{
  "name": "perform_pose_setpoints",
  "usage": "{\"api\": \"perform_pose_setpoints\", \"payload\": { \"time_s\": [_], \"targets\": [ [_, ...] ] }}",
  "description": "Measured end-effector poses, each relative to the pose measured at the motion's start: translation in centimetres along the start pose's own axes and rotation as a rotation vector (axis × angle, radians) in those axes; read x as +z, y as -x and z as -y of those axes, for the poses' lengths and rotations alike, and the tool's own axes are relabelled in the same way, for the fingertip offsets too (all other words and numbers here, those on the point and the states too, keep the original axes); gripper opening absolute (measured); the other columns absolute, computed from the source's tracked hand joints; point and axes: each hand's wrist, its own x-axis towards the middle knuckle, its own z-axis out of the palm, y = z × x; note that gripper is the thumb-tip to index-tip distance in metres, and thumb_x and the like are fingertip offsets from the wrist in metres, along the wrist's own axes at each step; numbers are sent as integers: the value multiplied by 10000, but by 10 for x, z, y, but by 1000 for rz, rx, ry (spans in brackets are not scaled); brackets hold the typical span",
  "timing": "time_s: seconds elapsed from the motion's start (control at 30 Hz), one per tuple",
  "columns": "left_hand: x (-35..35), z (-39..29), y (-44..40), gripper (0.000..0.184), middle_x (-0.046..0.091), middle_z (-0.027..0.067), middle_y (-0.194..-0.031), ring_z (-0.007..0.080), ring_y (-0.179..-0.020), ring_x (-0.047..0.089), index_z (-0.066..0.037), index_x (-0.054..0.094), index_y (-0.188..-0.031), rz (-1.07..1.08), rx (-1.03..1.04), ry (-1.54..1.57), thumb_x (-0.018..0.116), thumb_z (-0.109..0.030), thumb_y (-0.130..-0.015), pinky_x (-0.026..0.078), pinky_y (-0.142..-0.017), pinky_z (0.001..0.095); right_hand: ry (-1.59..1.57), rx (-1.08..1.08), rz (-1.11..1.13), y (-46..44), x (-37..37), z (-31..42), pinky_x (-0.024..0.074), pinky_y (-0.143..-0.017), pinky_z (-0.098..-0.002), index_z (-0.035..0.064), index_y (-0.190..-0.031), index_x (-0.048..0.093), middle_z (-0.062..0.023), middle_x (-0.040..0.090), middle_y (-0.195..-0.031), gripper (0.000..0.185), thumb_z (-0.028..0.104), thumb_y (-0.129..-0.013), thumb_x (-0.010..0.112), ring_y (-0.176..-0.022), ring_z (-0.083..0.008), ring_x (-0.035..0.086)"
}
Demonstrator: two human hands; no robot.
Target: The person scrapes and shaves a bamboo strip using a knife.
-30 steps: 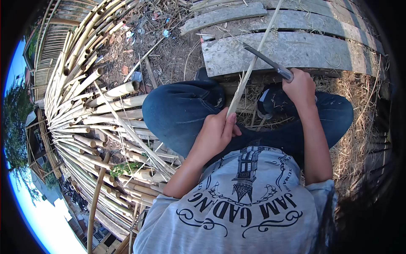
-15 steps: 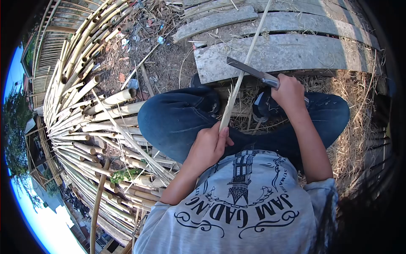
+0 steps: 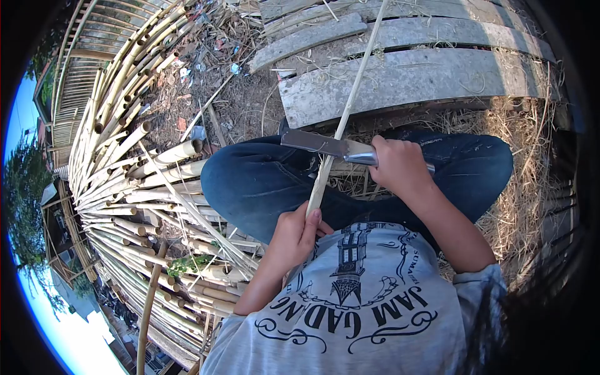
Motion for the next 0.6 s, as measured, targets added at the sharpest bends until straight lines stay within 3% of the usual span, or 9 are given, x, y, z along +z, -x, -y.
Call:
{"api": "perform_pose_setpoints", "payload": {
  "time_s": [0.03,0.1,0.13,0.37,0.47,0.6],
  "targets": [
    [-1,-1,3,346,696,158,-725,197,-652,688,49,533,-902,19,6,-11,361,-215,-1044,546,-632,295,-29,-56,-15,-1,3,-4,555,-635,-437,37,-806,597,-177,671,-722,205,172,-712,720,-677,-354,682],
    [-4,-2,6,345,696,157,-723,196,-655,687,49,532,-898,14,-1,-38,363,-215,-1043,545,-633,296,66,164,-138,-19,10,-35,551,-624,-439,31,-802,594,-178,668,-721,204,162,-706,718,-672,-351,680],
    [-4,-3,8,345,696,156,-721,196,-657,686,49,531,-894,-1,-11,-55,366,-215,-1042,544,-635,296,89,169,-119,-26,7,-45,549,-619,-440,28,-821,592,-177,668,-721,211,168,-722,715,-669,-349,679],
    [-22,-7,23,293,700,142,-728,250,-648,699,65,563,-997,-23,47,-174,407,-183,-1024,548,-618,320,-46,-32,48,-5,-3,4,559,-654,-438,30,-802,597,-184,666,-717,175,163,-747,696,-691,-351,686],
    [-27,9,32,286,702,128,-730,255,-641,695,57,575,-1035,-23,58,-222,418,-182,-1017,549,-623,334,8,312,-58,-35,7,-47,556,-692,-455,8,-846,643,-194,681,-782,180,164,-766,687,-749,-355,690],
    [-27,8,31,275,704,122,-735,260,-625,689,45,584,-995,-26,40,-252,423,-177,-1012,548,-616,337,-100,138,-36,-20,-12,-18,559,-668,-438,6,-896,615,-186,675,-740,255,212,-774,703,-713,-352,689]
  ]
}}
